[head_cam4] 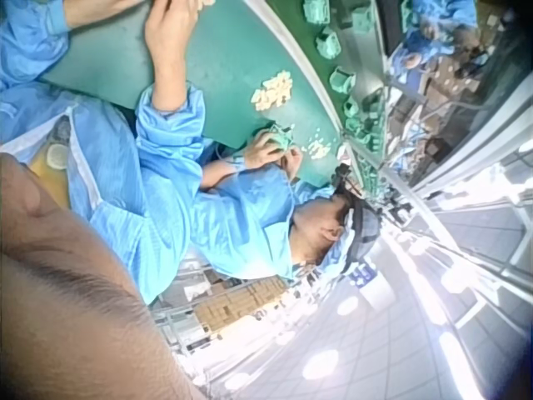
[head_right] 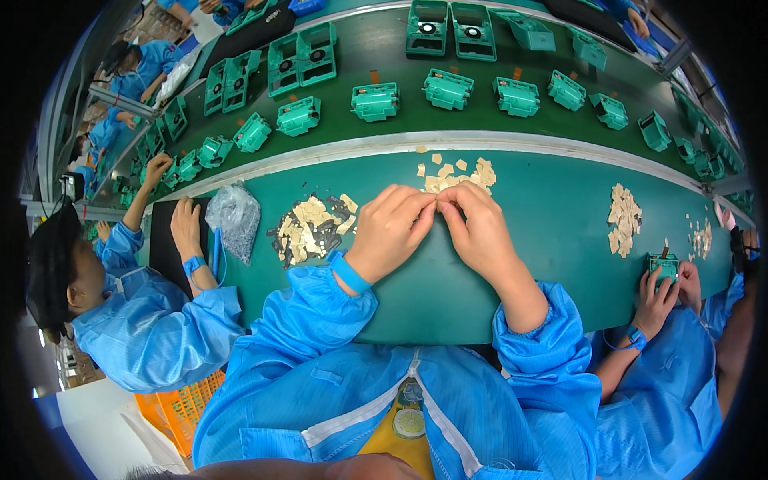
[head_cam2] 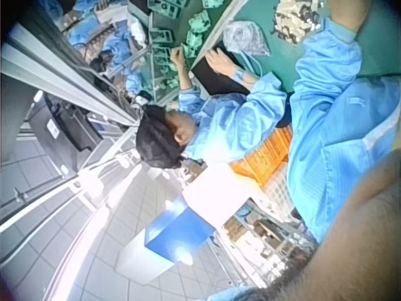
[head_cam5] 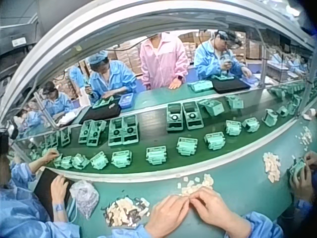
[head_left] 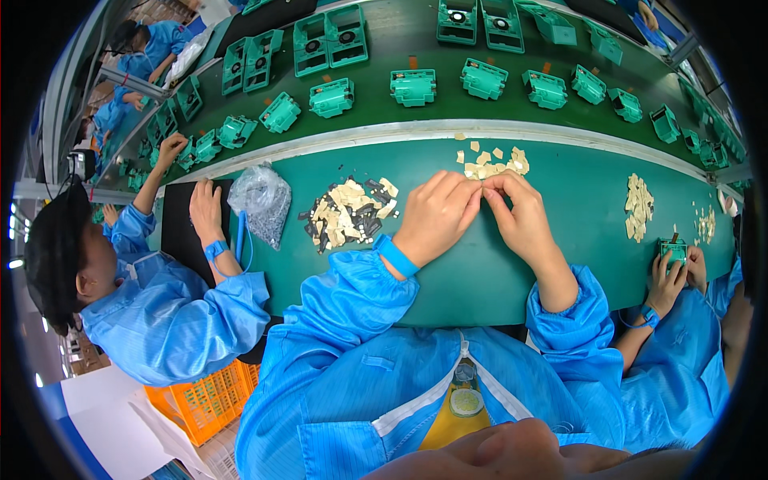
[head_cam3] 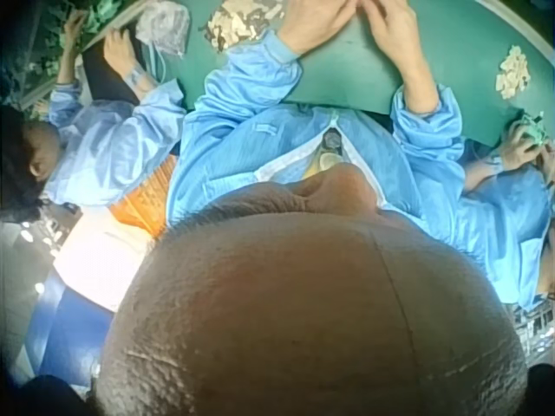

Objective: The person assembles small electronic components and circuit board parts into green plastic cases by hand, securing them with small metal fasteners.

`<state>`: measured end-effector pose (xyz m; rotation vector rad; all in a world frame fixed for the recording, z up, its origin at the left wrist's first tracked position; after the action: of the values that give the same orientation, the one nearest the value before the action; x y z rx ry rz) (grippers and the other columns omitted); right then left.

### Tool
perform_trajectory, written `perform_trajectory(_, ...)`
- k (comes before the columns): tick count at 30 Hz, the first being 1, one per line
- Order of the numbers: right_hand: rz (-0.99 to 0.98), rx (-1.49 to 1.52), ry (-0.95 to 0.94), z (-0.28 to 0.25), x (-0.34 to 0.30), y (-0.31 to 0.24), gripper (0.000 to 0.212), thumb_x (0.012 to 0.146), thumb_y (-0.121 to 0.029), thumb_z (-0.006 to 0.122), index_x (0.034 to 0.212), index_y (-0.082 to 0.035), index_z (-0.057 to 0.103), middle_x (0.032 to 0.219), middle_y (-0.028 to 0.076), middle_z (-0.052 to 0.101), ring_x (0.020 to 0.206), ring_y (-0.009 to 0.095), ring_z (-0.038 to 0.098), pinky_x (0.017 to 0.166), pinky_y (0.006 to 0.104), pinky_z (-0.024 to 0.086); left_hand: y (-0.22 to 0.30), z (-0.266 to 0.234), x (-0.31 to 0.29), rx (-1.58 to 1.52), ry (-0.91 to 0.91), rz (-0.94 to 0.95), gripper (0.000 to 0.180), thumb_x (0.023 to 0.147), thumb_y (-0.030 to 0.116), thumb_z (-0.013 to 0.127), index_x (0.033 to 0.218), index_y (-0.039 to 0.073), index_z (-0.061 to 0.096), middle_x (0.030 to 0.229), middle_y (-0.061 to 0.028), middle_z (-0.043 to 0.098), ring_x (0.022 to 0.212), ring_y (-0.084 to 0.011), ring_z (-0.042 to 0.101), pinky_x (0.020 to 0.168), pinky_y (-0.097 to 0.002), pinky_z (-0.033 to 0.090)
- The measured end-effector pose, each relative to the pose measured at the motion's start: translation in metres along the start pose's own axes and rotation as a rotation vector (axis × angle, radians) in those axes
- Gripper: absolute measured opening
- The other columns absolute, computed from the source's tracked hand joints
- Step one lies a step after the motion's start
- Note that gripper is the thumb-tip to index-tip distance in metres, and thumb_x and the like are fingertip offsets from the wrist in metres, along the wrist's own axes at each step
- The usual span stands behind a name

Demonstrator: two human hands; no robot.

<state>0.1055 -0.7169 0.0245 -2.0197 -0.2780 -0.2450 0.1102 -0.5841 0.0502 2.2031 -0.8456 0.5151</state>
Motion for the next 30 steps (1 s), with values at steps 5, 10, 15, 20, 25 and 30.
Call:
perform_trajectory(5, 0.031, -0.015, -0.012, 0.0, -0.002, 0.004, 0.005, 0.089, -0.001, 0.063, 0.094, 0.001, 0.062, 0.087, 0.013, 0.063, 0.08, 0.031, 0.062, 0.071, 0.0379, 0.05, 0.0, 0.004, 0.001, 0.003, -0.025, -0.01, 0.012, 0.079, 0.002, 0.071, 0.091, 0.003, 0.067, 0.081, -0.0084, 0.064, 0.075, -0.0276, 0.063, 0.062, -0.038, 0.052)
perform_trajectory(10, 0.08, 0.022, -0.018, 0.001, -0.002, 0.008, 0.005, 0.091, -0.002, 0.063, 0.094, 0.001, 0.062, 0.087, 0.013, 0.064, 0.075, 0.027, 0.063, 0.069, 0.0363, 0.051, -0.007, 0.007, -0.001, -0.075, -0.029, -0.081, 0.011, 0.081, 0.002, 0.07, 0.091, 0.003, 0.067, 0.08, -0.0094, 0.063, 0.076, -0.0279, 0.063, 0.062, -0.0375, 0.052)
perform_trajectory(15, 0.181, 0.157, -0.051, 0.0, -0.004, 0.025, 0.008, 0.093, -0.004, 0.062, 0.098, 0.002, 0.064, 0.086, 0.009, 0.066, 0.074, 0.016, 0.062, 0.068, 0.0291, 0.049, -0.02, 0.011, -0.004, -0.197, -0.016, -0.235, 0.007, 0.083, 0.003, 0.069, 0.09, 0.0, 0.067, 0.08, -0.0101, 0.063, 0.07, -0.0232, 0.064, 0.061, -0.0331, 0.054)
perform_trajectory(20, 0.399, 0.346, -0.066, -0.009, -0.006, 0.054, 0.01, 0.094, -0.005, 0.063, 0.101, 0.001, 0.066, 0.085, 0.002, 0.067, 0.077, 0.009, 0.059, 0.071, 0.0244, 0.048, -0.043, 0.016, -0.008, -0.258, 0.011, -0.394, 0.006, 0.086, 0.005, 0.067, 0.088, -0.001, 0.067, 0.079, -0.0098, 0.063, 0.062, -0.0187, 0.063, 0.059, -0.0297, 0.053)
perform_trajectory(25, 0.44, 0.403, -0.046, -0.012, -0.004, 0.057, 0.013, 0.096, -0.005, 0.061, 0.105, 0.001, 0.068, 0.088, 0.001, 0.067, 0.081, 0.007, 0.058, 0.075, 0.0233, 0.048, -0.049, 0.03, -0.011, -0.191, -0.159, -0.451, 0.01, 0.087, 0.008, 0.07, 0.091, 0.0, 0.069, 0.078, -0.0092, 0.063, 0.064, -0.0198, 0.063, 0.059, -0.0319, 0.051)
perform_trajectory(30, 0.379, 0.354, -0.032, -0.012, -0.003, 0.054, 0.014, 0.096, -0.006, 0.062, 0.106, 0.001, 0.068, 0.092, 0.003, 0.068, 0.082, 0.01, 0.06, 0.075, 0.0255, 0.049, -0.036, 0.025, -0.001, -0.163, -0.05, -0.257, 0.013, 0.086, 0.009, 0.07, 0.096, 0.002, 0.072, 0.086, -0.0094, 0.064, 0.079, -0.0247, 0.063, 0.067, -0.0354, 0.051)
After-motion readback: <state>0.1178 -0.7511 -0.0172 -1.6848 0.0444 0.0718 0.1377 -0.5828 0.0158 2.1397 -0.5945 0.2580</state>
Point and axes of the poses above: each hand's wrist, its own x-axis towards the middle knuckle, its own z-axis out of the palm, y = z × x, the point moved 8 cm from there along x, towards the middle knuckle
